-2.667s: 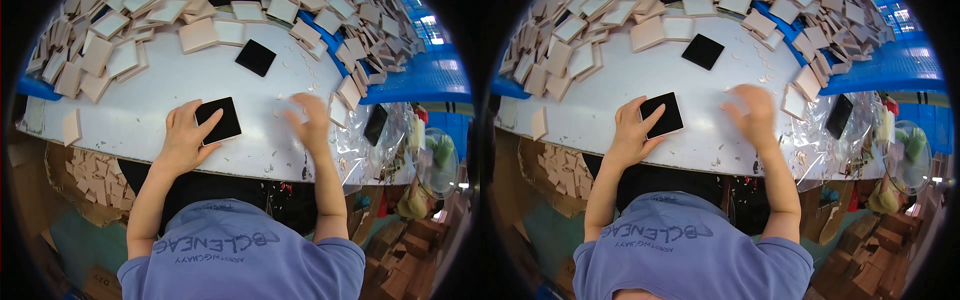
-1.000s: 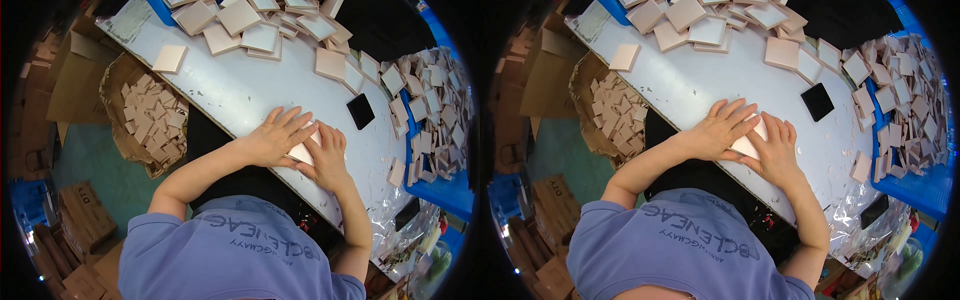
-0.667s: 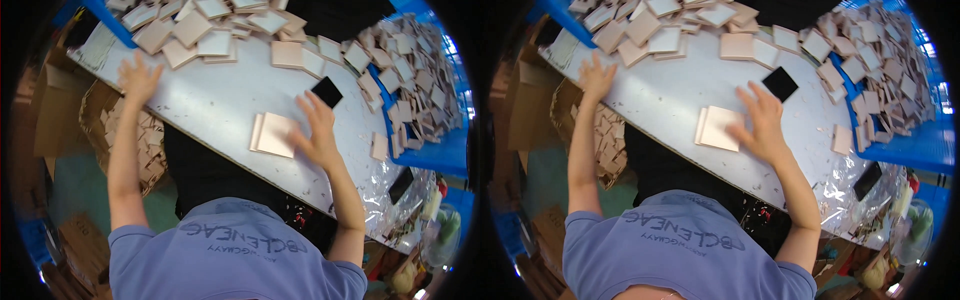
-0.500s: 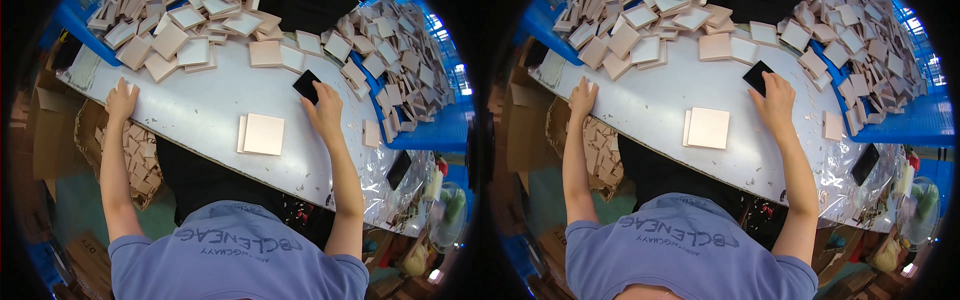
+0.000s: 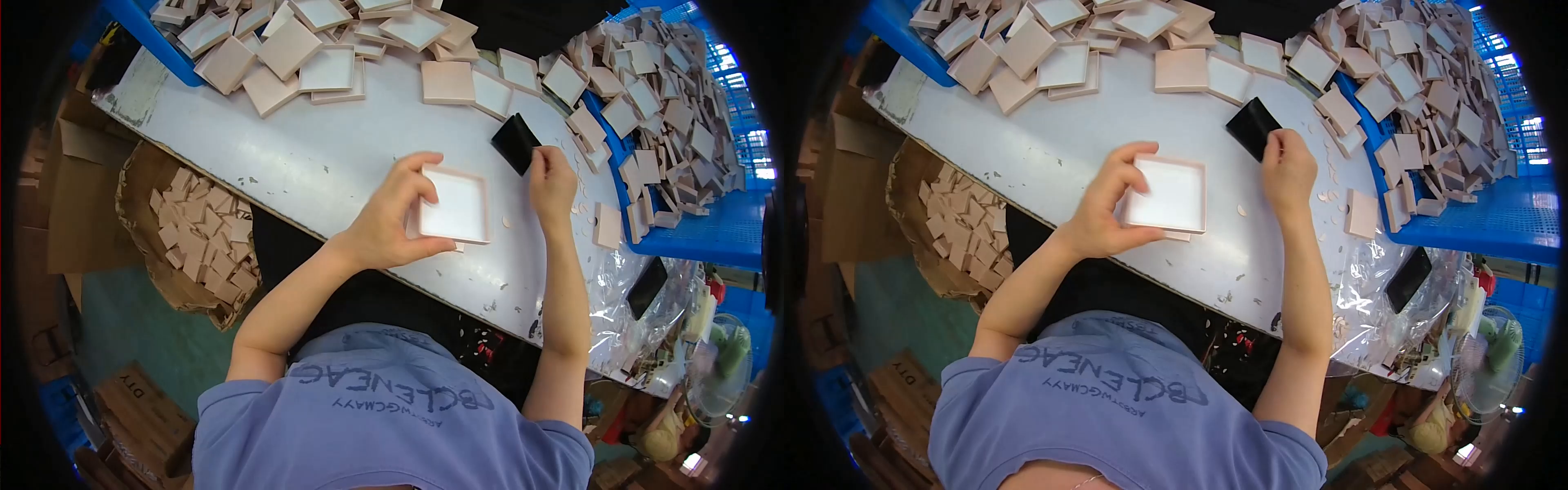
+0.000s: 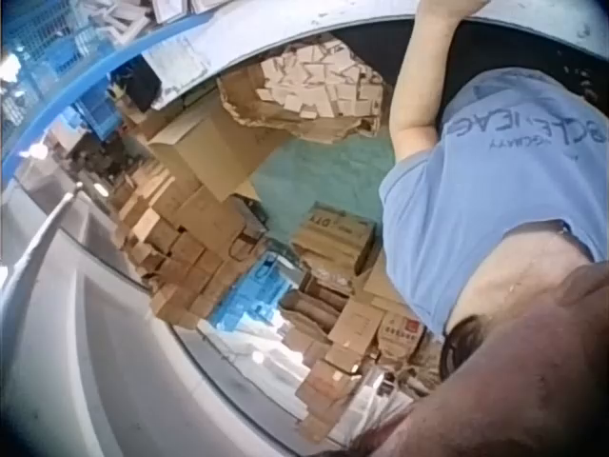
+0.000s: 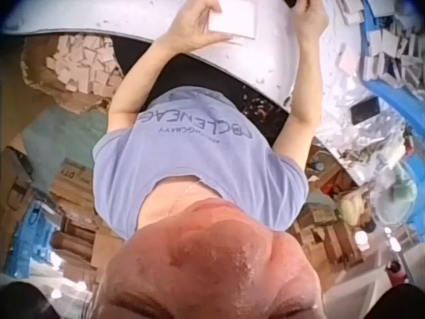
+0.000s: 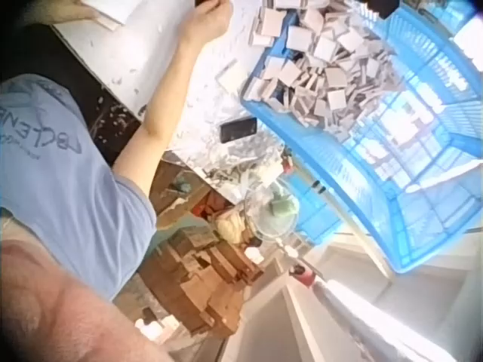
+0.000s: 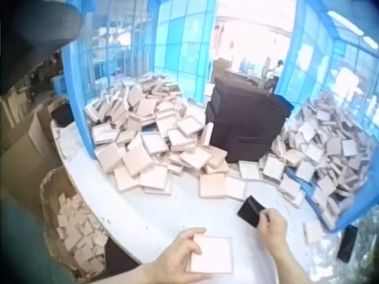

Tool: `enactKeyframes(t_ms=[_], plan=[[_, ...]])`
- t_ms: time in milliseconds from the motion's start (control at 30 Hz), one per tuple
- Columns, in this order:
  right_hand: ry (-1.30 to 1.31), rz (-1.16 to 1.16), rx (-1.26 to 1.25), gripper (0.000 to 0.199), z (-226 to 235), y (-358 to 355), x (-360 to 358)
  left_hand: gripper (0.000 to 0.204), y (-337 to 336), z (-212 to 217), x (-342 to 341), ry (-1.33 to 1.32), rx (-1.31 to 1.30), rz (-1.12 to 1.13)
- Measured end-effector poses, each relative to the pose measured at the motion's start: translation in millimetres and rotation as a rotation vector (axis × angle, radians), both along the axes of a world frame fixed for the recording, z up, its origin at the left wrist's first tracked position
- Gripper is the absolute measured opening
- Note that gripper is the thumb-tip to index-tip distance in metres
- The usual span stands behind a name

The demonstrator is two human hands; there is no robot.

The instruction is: The recorder is seen assembling small gift boxes by inserting black foam pads into them and stacking them on a table.

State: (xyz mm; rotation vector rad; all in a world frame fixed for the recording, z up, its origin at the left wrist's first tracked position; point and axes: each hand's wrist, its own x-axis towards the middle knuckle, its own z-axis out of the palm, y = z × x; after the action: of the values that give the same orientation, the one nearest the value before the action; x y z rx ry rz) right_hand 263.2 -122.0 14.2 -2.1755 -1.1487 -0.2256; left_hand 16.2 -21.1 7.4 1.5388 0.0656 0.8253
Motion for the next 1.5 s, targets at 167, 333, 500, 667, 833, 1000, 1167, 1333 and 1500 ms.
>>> enactKeyframes(t_ms=[167,333,500,667,833,1000,1167,1333,1500], plan=[[-0.161,-0.004,0.353,0.009,19,-20,-18,0.070,-5,-19,5,0.260,0.571,0.139],[-0.516,0.690,0.026,0.016,33,-34,-67,0.090,-7,-21,3,0.275,0.590,0.206],[-0.407,0.930,-0.162,0.015,39,-32,-78,0.109,-10,-20,5,0.314,0.566,0.238],[-0.226,0.937,-0.180,0.023,35,-32,-76,0.103,-3,-10,3,0.319,0.687,0.191],[-0.125,0.198,-0.054,0.039,28,-73,1,0.078,-8,11,-12,0.663,0.985,0.181],[-0.249,-0.459,-0.497,0.059,9,-149,98,0.067,-4,15,-7,0.623,0.902,0.099],[-0.017,-0.677,-0.540,0.073,2,-148,99,0.044,-8,4,-7,0.524,0.881,0.046],[-0.019,-0.208,-0.076,0.070,16,-116,57,0.037,-10,10,-7,0.562,0.944,0.030],[0.364,0.668,-0.052,0.061,41,-36,-49,0.071,-2,-2,-12,0.439,0.653,0.059]])
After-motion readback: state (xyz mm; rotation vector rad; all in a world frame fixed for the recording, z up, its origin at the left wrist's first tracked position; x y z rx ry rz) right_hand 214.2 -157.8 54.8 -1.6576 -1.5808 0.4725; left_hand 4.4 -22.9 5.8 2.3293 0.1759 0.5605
